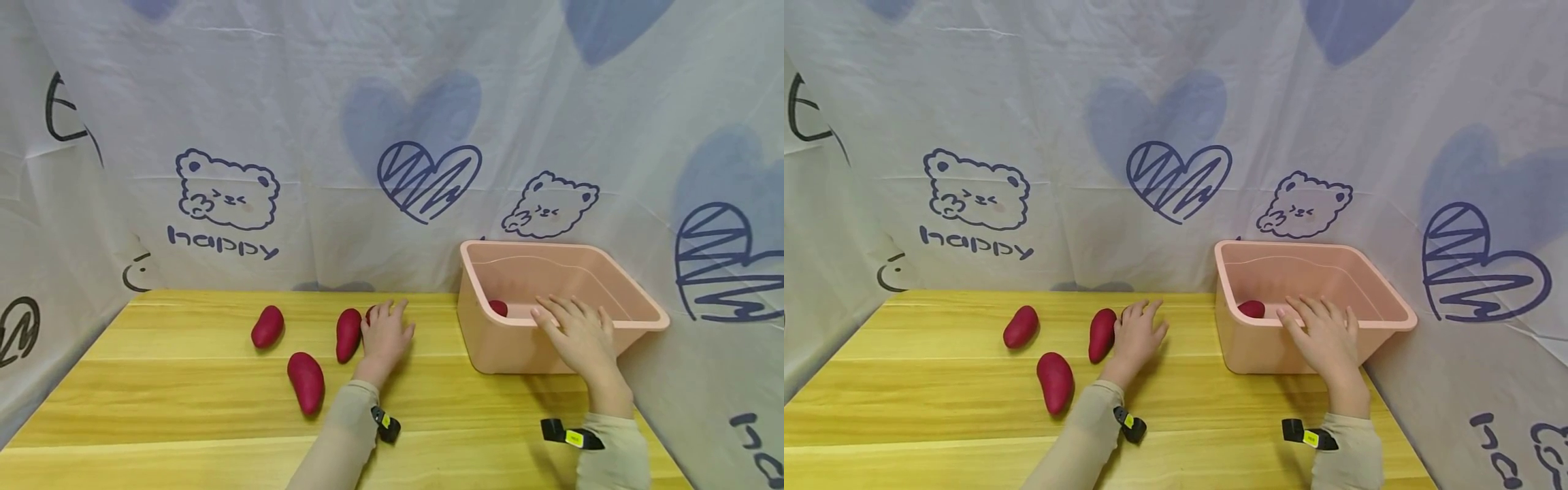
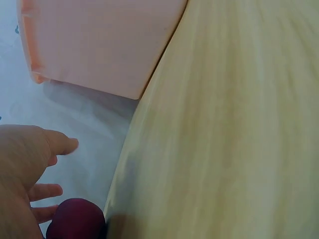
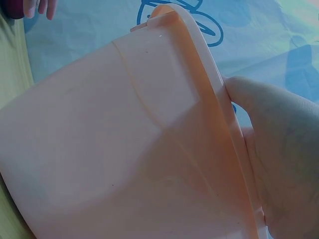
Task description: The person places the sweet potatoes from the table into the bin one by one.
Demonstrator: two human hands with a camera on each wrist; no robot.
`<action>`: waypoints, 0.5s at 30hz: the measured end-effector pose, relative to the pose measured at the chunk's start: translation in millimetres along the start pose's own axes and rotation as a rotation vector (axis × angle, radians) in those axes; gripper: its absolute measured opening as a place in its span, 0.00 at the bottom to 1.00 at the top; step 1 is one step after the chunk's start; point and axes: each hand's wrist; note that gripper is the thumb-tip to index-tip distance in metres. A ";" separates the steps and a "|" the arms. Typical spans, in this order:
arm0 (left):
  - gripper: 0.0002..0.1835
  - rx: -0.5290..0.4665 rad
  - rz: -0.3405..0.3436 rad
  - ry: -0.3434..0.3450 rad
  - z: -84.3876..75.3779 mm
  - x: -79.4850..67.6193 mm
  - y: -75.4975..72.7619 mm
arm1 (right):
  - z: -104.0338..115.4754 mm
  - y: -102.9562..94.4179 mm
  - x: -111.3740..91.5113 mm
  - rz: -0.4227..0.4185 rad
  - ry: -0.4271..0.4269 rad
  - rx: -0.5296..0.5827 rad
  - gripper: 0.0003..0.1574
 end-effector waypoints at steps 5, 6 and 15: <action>0.27 0.003 -0.027 0.038 0.8 -1.7 1.6 | -0.2 0.2 -0.3 -0.003 0.002 0.001 0.39; 0.27 0.002 -0.035 0.043 1.1 -2.0 1.7 | -0.2 0.1 -0.3 -0.004 0.001 0.001 0.39; 0.26 -0.023 -0.117 0.077 7.0 -2.6 3.4 | 1.7 -1.5 -0.5 0.003 0.003 0.005 0.39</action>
Point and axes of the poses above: each hand's wrist, its own x-axis towards the middle knuckle, its own y-axis out of the palm, z = x × y, and after that the axes turned 4 degrees about z, right-handed
